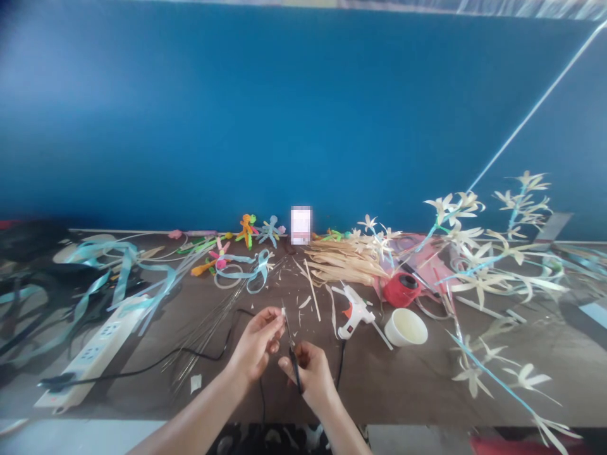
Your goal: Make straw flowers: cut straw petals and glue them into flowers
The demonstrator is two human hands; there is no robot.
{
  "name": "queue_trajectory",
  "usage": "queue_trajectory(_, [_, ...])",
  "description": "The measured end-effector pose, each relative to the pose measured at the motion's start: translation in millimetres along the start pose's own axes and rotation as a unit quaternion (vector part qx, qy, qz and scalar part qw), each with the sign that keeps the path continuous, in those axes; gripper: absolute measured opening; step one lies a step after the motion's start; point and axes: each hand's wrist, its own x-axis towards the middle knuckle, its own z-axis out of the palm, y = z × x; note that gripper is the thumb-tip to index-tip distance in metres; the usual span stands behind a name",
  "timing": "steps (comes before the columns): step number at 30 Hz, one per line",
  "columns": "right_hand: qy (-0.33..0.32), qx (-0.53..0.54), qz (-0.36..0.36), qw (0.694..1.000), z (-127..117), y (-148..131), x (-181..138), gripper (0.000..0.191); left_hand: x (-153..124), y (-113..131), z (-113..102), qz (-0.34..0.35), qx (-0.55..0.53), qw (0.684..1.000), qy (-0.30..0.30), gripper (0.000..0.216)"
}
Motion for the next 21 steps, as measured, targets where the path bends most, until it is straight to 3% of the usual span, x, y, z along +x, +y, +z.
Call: queue_trajectory(21, [0.027,-0.046,0.024,0.998,0,6,2,0.040,8,-7,-10,-0.036,0.000,0.999,-0.030,0.015])
